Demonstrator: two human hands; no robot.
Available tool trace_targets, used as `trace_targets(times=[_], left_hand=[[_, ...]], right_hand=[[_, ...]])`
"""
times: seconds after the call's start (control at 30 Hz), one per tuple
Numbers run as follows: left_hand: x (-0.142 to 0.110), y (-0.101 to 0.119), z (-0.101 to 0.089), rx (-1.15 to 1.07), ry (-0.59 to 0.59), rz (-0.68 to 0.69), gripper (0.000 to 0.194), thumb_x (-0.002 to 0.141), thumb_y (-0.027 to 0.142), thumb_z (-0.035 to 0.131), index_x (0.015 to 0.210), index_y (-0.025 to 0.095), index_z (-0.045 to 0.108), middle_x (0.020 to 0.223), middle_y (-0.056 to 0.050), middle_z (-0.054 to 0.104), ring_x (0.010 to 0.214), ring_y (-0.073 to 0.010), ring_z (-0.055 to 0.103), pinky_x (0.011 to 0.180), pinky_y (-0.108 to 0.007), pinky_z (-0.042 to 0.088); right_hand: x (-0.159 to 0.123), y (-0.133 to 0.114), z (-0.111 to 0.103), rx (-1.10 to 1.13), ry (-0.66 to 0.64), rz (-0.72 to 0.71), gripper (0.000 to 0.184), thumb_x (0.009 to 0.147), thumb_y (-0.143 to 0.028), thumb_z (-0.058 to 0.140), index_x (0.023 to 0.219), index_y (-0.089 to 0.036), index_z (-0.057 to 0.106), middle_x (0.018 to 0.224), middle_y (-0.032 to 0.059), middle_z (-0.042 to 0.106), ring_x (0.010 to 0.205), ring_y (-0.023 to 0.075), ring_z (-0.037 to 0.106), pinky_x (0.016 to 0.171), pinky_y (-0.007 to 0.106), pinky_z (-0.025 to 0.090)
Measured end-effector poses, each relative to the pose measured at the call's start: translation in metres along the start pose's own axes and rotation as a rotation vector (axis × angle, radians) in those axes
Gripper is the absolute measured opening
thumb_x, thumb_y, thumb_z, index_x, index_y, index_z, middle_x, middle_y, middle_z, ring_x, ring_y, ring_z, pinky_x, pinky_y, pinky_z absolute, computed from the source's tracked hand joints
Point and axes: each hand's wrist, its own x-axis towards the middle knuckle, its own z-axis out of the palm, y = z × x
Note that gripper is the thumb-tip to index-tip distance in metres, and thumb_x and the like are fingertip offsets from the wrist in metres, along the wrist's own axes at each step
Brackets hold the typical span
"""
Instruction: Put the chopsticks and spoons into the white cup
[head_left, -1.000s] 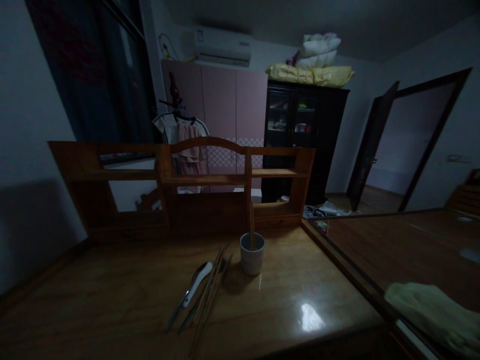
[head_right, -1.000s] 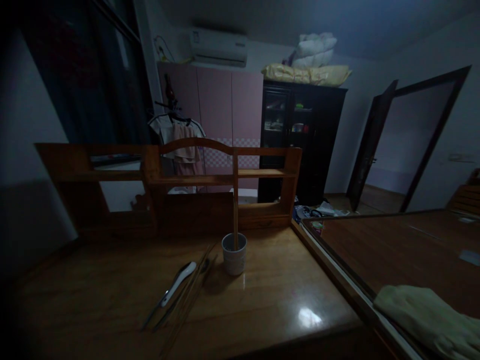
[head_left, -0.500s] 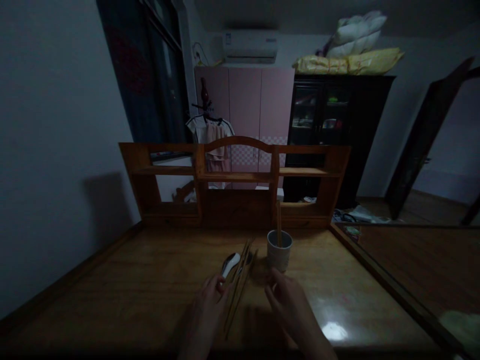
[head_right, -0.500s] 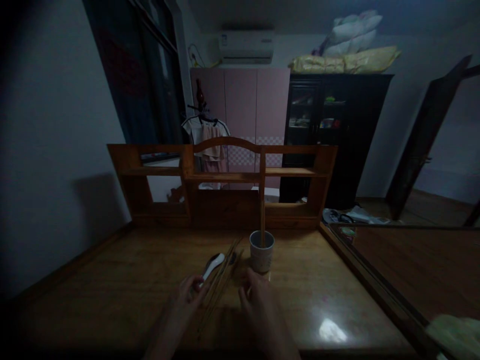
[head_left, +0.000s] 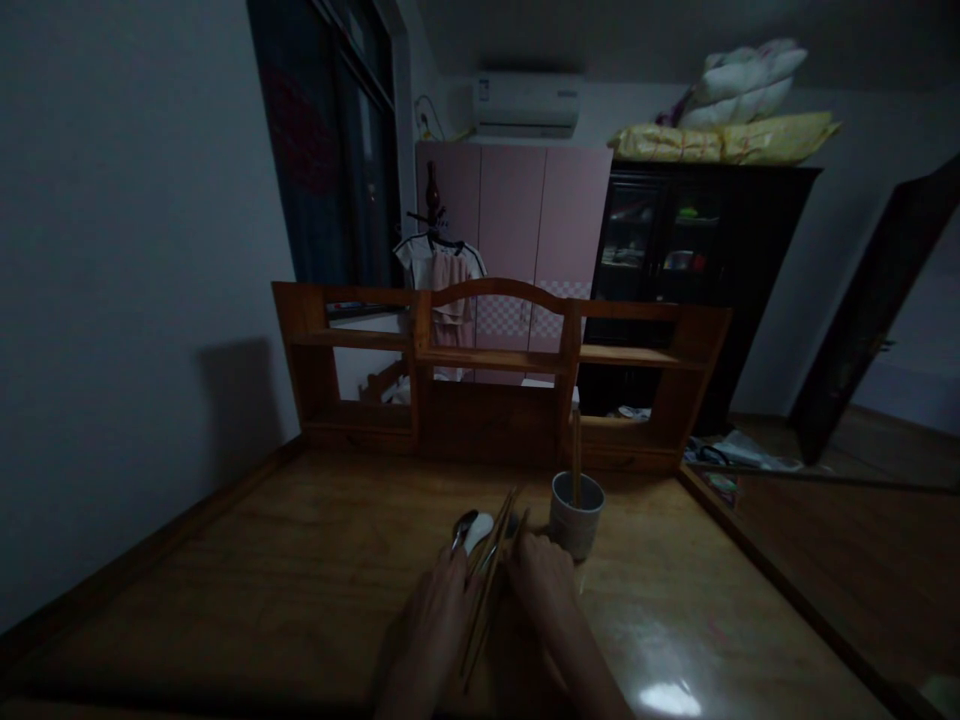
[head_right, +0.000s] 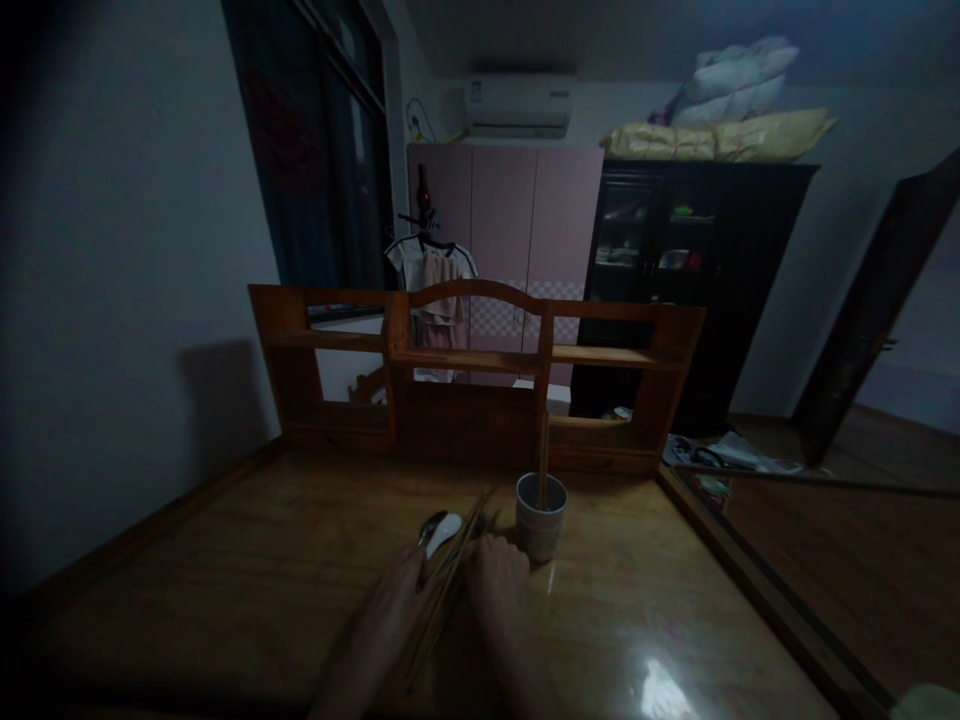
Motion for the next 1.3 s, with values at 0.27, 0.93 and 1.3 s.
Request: trace_targets(times=[0.27,0.93,1.3], left_hand=[[0.011,-0.027,0.009,-0.279,0.080,0.036,0.022,0.088,0.026,0.042,0.090,0.018,0.063,0.095,-0.010,0.068,0.091,-0.0230,0.064,0.082,-0.029,0.044],[-0.028,0.011,-0.003,-1.053,0.107,-0.269,0.051,0.081,0.067,0.047,0.091,0.019,0.057,0.050,0.007,0.048,0.031,-0.0052,0.033,0.028,-0.014,0.021],[-0.037,0.056,-0.006,-0.894,0.209,0.092,0.044,0.084,0.056,0.055,0.097,0.017,0.072,0.088,-0.008,0.070,0.075,-0.0196,0.065,0.069,-0.025,0.055]], right_hand=[[0.010,-0.005,0.006,0.008,0.033,0.009,0.028,0.095,-0.013,0.038,0.106,-0.013,0.064,0.092,0.0149,0.071,0.087,0.0279,0.069,0.067,0.033,0.048],[0.023,-0.020,-0.027,0.220,0.000,-0.014,0.021,0.093,-0.027,0.046,0.088,-0.015,0.063,0.091,0.0110,0.070,0.087,0.0232,0.067,0.067,0.026,0.044],[-0.080,0.044,-0.118,0.993,0.307,-0.213,0.023,0.093,-0.039,0.053,0.110,-0.024,0.053,0.076,0.0027,0.063,0.054,0.0135,0.060,0.047,0.020,0.051]])
